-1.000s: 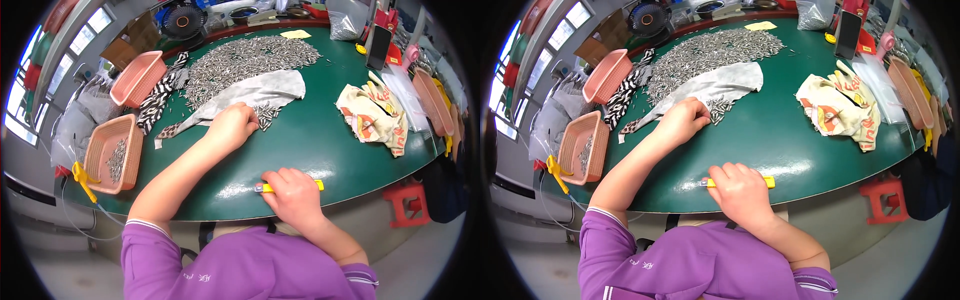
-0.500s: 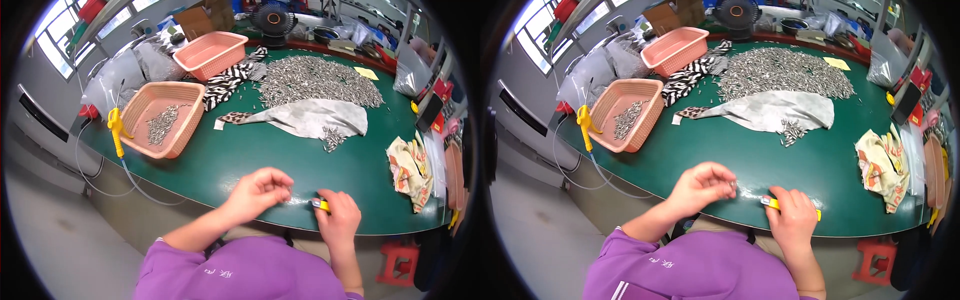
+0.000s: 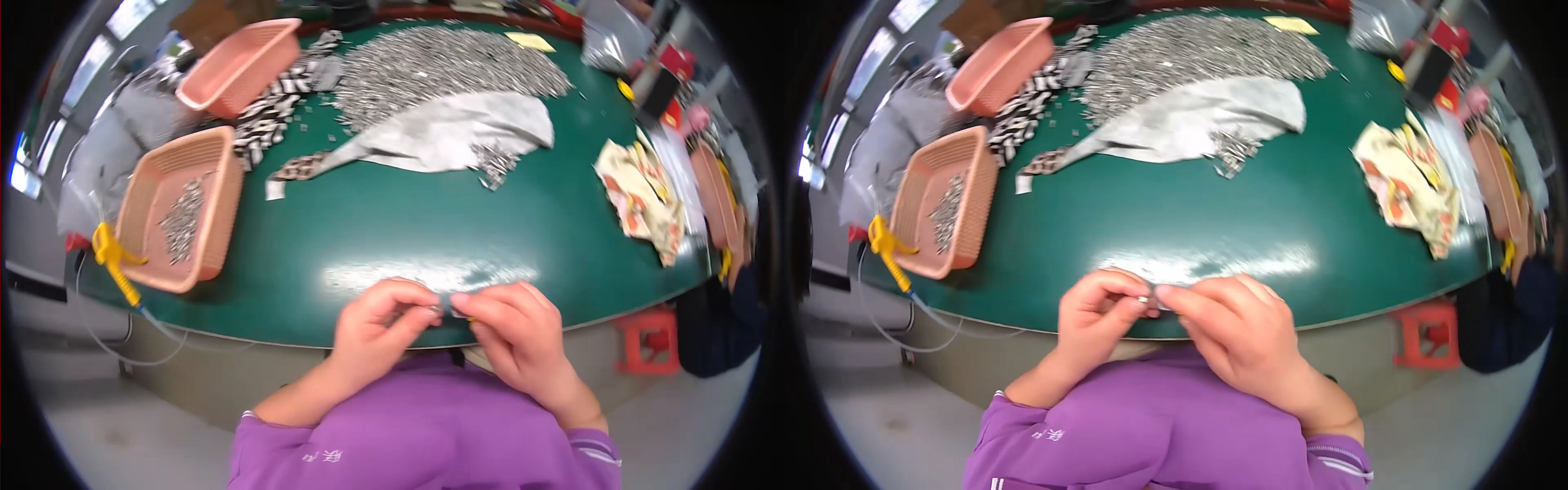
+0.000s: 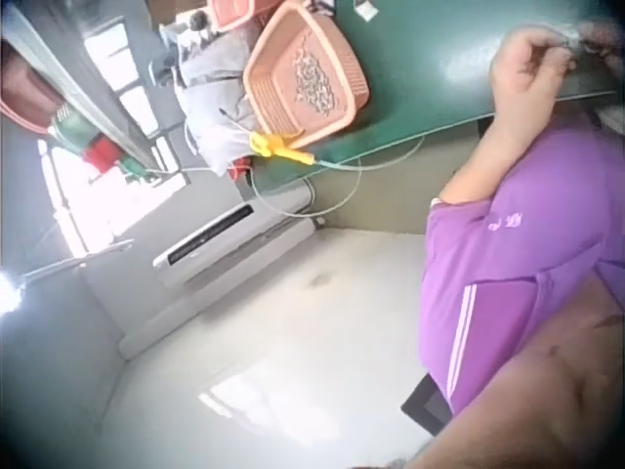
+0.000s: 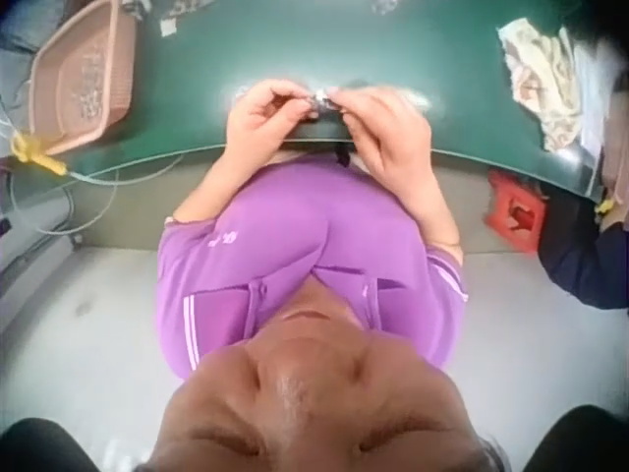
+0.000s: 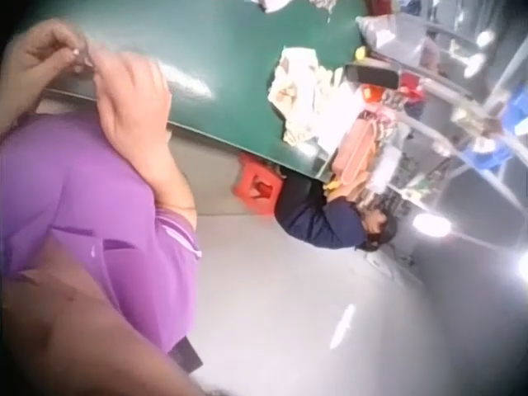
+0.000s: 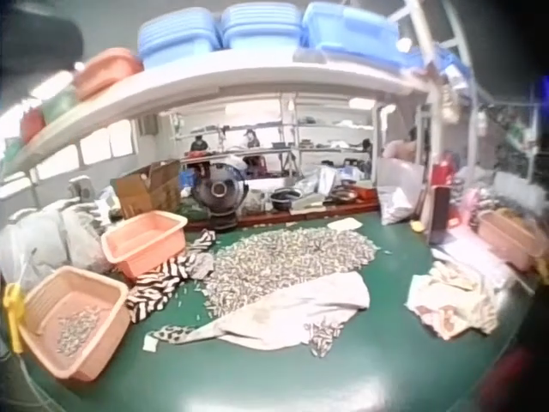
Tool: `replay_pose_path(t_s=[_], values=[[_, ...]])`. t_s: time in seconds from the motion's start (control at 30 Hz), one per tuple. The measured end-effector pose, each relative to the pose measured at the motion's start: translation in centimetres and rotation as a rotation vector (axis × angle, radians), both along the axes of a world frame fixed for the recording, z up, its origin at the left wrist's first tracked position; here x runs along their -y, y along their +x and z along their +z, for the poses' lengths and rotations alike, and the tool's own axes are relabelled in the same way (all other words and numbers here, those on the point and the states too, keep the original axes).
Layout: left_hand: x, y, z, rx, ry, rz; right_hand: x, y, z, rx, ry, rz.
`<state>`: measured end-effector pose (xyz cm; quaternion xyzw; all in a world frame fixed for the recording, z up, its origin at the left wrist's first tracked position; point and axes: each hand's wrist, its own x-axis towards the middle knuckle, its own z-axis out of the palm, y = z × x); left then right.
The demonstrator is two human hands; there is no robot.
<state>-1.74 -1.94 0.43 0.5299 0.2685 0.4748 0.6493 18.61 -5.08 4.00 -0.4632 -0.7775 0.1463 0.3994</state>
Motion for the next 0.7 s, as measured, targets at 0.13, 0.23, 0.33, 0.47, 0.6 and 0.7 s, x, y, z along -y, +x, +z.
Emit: replay_pose_path(t_s=[0.13,0.23,0.33,0.47,0.6,0.7], values=[[-0.60,0.32,0.04,0.009,0.017,-0.025,-0.25,-0.11,-0.48,-0.055,0.022,-0.014],[-0.49,0.28,-0.34,0.009,0.056,-0.018,-0.09,-0.30,-0.64,-0.078,0.016,-0.002],[-0.23,0.39,-0.16,-0.030,0.084,-0.007,0.17,-0.31,-0.68,-0.063,0.002,0.007],[-0.07,0.39,-0.08,-0.104,0.137,0.022,0.36,-0.24,-0.72,-0.050,-0.010,0.012],[-0.06,0.42,-0.24,-0.167,0.156,0.057,0.38,-0.33,-0.88,-0.065,-0.013,0.007],[-0.23,0.39,-0.23,-0.230,0.215,0.076,0.47,-0.40,-0.81,-0.017,-0.021,-0.020]])
